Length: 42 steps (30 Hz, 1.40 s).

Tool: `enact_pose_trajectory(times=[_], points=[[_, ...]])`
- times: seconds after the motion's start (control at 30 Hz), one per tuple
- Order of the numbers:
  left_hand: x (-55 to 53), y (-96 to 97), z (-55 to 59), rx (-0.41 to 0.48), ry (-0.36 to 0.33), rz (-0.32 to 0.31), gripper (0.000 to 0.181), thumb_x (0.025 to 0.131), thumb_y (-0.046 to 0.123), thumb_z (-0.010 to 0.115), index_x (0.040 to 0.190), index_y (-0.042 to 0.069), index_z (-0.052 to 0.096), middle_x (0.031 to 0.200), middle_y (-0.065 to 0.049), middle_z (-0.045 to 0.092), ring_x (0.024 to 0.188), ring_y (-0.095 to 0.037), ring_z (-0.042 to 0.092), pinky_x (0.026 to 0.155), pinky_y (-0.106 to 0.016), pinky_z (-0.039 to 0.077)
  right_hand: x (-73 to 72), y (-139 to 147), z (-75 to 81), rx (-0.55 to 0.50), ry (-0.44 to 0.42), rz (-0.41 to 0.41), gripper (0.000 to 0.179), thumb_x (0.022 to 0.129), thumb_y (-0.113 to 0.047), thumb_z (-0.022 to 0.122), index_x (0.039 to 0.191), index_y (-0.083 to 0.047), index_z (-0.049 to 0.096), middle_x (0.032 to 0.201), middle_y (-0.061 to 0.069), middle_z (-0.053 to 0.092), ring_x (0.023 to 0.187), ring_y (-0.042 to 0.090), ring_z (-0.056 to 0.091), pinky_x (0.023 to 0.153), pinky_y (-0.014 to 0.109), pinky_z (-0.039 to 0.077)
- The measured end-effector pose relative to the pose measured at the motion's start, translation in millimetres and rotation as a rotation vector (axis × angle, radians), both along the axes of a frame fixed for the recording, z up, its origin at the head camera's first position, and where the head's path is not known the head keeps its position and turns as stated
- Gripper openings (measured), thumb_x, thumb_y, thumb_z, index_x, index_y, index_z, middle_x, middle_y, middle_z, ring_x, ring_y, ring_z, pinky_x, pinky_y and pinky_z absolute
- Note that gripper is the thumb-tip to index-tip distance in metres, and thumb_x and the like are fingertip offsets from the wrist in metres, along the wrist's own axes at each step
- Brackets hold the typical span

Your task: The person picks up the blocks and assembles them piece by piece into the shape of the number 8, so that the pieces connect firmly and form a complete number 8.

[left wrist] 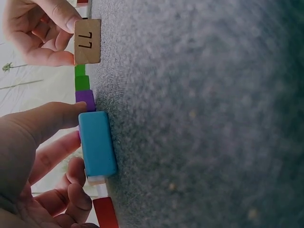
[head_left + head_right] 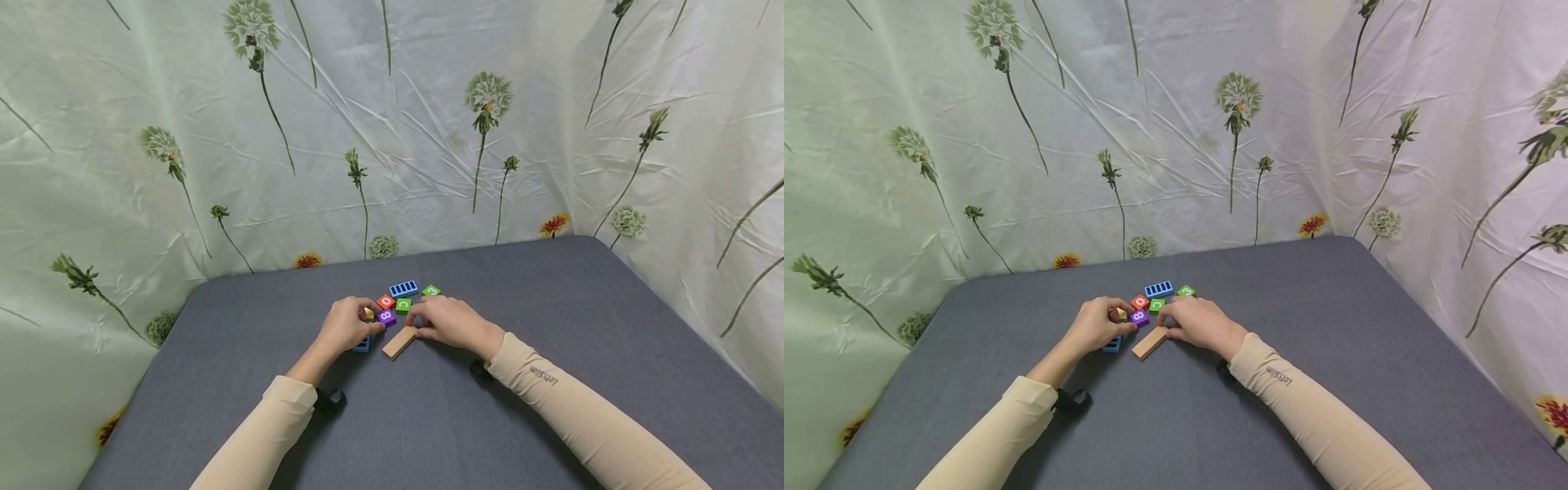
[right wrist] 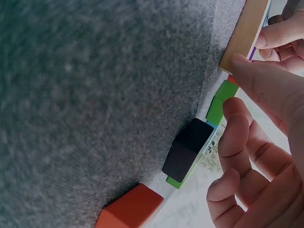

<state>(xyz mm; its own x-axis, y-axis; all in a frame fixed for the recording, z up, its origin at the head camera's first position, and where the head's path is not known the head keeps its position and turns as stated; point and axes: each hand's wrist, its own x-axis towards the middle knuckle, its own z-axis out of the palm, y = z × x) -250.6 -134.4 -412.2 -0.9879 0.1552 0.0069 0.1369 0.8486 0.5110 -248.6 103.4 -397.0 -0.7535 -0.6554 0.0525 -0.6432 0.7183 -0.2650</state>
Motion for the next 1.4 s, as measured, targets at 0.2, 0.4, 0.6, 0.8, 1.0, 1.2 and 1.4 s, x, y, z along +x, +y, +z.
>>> enact_pose_trajectory(times=[0.2, 0.4, 0.6, 0.8, 1.0, 1.2, 1.4], points=[[0.7, 0.2, -0.3, 0.0, 0.016, -0.008, 0.022, 0.09, 0.024, 0.088, 0.11, 0.018, 0.083, 0.081, -0.002, 0.063, 0.072, -0.017, 0.053, 0.061, -0.029, 0.039, 2.2, 2.6, 0.5, -0.02, 0.005, 0.009, 0.014, 0.099, -0.021, 0.08, 0.113, -0.021, 0.078, 0.095, 0.0, 0.068, 0.078, 0.007, 0.06, 0.065, 0.028, 0.049], [2.7, -0.2, 0.6, -0.002, -0.002, -0.006, 0.02, 0.089, 0.021, 0.089, 0.108, 0.018, 0.084, 0.079, -0.002, 0.061, 0.072, -0.016, 0.052, 0.061, -0.029, 0.037, 4.9, 4.9, 0.2, -0.026, -0.013, 0.009, 0.013, 0.098, -0.022, 0.08, 0.111, -0.022, 0.077, 0.093, -0.001, 0.065, 0.076, 0.007, 0.057, 0.064, 0.028, 0.047], [6.7, -1.0, 3.8, -0.006, -0.023, -0.008, 0.021, 0.089, 0.021, 0.088, 0.11, 0.018, 0.084, 0.082, -0.002, 0.059, 0.076, -0.017, 0.051, 0.064, -0.031, 0.037, 10.1, 8.8, 2.1, -0.03, -0.011, 0.011, 0.014, 0.097, -0.022, 0.082, 0.109, -0.021, 0.077, 0.09, -0.001, 0.064, 0.074, 0.007, 0.054, 0.063, 0.028, 0.045], [10.4, -4.4, 5.0, 0.001, -0.01, -0.049, 0.022, 0.089, 0.021, 0.088, 0.111, 0.019, 0.084, 0.077, -0.001, 0.058, 0.071, -0.016, 0.05, 0.062, -0.03, 0.036, 15.9, 13.8, 4.8, -0.001, -0.012, 0.002, 0.014, 0.096, -0.025, 0.082, 0.109, -0.022, 0.076, 0.088, -0.002, 0.062, 0.074, 0.008, 0.052, 0.064, 0.029, 0.044], [14.9, -7.3, 4.3, 0.025, -0.013, -0.099, 0.023, 0.088, 0.019, 0.088, 0.111, 0.02, 0.084, 0.071, 0.001, 0.057, 0.066, -0.014, 0.049, 0.061, -0.03, 0.035, 22.2, 19.1, 5.1, 0.021, -0.041, -0.013, 0.014, 0.097, -0.025, 0.082, 0.109, -0.021, 0.076, 0.088, -0.002, 0.061, 0.073, 0.008, 0.051, 0.063, 0.028, 0.043], [19.8, -9.2, 3.5, 0.01, -0.007, -0.132, 0.023, 0.088, 0.018, 0.088, 0.11, 0.021, 0.084, 0.076, 0.002, 0.058, 0.071, -0.015, 0.05, 0.063, -0.031, 0.037, 27.3, 24.3, 4.1, 0.01, -0.025, -0.007, 0.014, 0.096, -0.025, 0.083, 0.107, -0.021, 0.076, 0.087, -0.003, 0.061, 0.072, 0.007, 0.051, 0.063, 0.028, 0.043], [22.6, -10.7, 3.8, -0.011, -0.033, -0.145, 0.024, 0.088, 0.017, 0.088, 0.111, 0.021, 0.084, 0.087, -0.001, 0.062, 0.082, -0.018, 0.054, 0.07, -0.034, 0.042, 30.3, 28.5, 2.2, -0.008, -0.02, 0.008, 0.015, 0.094, -0.025, 0.084, 0.105, -0.02, 0.076, 0.087, -0.003, 0.062, 0.072, 0.006, 0.052, 0.062, 0.027, 0.043]])
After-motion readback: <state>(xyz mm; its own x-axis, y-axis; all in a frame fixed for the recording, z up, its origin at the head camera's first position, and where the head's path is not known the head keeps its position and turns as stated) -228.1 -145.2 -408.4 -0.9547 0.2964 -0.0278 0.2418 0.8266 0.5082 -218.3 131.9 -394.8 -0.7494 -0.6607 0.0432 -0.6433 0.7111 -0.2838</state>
